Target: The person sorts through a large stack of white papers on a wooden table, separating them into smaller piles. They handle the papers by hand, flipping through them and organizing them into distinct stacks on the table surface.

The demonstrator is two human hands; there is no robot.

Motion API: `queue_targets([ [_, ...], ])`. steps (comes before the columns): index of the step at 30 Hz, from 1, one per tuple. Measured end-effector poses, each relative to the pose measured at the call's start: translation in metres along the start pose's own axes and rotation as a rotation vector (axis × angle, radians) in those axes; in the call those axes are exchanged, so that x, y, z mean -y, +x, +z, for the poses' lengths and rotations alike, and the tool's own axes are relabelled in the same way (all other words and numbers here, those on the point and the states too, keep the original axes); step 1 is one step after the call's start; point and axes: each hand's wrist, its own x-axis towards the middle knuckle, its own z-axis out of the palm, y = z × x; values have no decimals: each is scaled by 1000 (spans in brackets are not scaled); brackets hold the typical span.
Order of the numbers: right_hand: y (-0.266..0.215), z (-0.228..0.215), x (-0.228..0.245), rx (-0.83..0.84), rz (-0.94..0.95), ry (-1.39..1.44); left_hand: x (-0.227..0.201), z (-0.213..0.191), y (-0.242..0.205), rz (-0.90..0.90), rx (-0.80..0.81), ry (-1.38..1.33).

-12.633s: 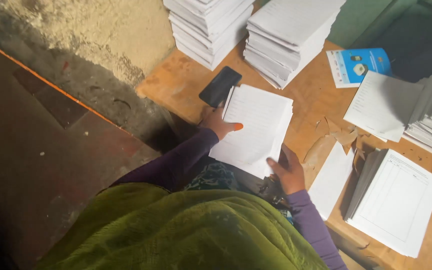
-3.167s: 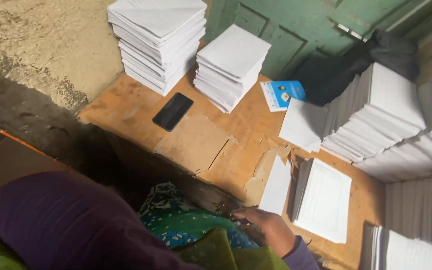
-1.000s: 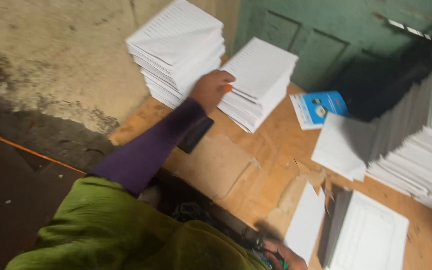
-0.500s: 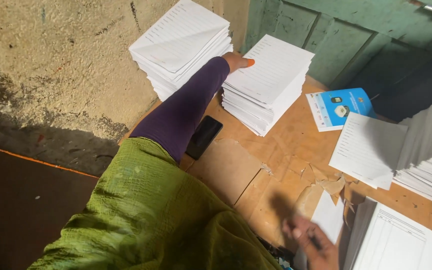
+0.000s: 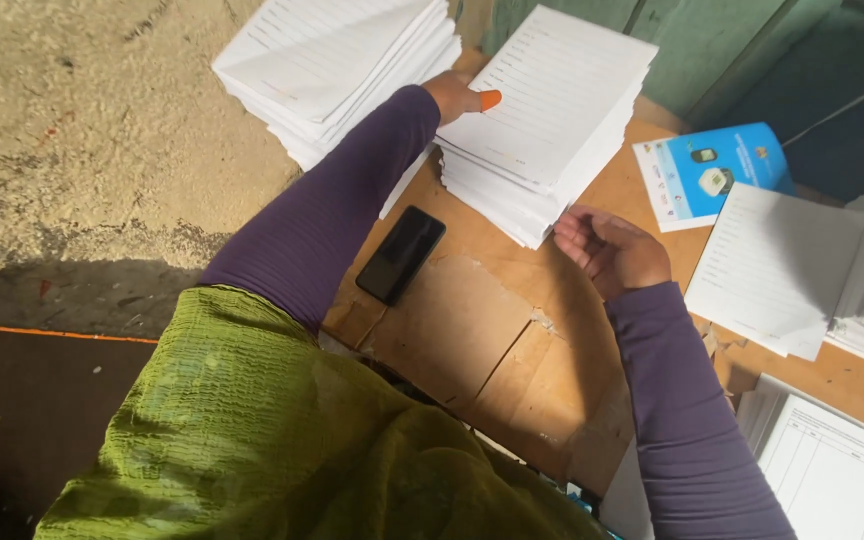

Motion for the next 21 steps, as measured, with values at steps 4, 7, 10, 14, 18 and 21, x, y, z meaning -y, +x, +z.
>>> queue_targets([
  [4,7,9,1,-58,46,27,10,6,14,-37,-43,-34],
  [7,7,14,-1,-87,70,20,21,15,25,-36,-57,-16],
  [10,7,15,-2,-125,75,14,25,21,36,-38,-72,-21],
  [14,4,28,5,-196,34,-36,21,20,30,-44,-63,-57],
  [18,20,35,10,-320,140,-14,23,21,42,-86,-70,-40],
  [21,15,64,23,-353,123,-59,19,17,37,-111,-42,-21],
])
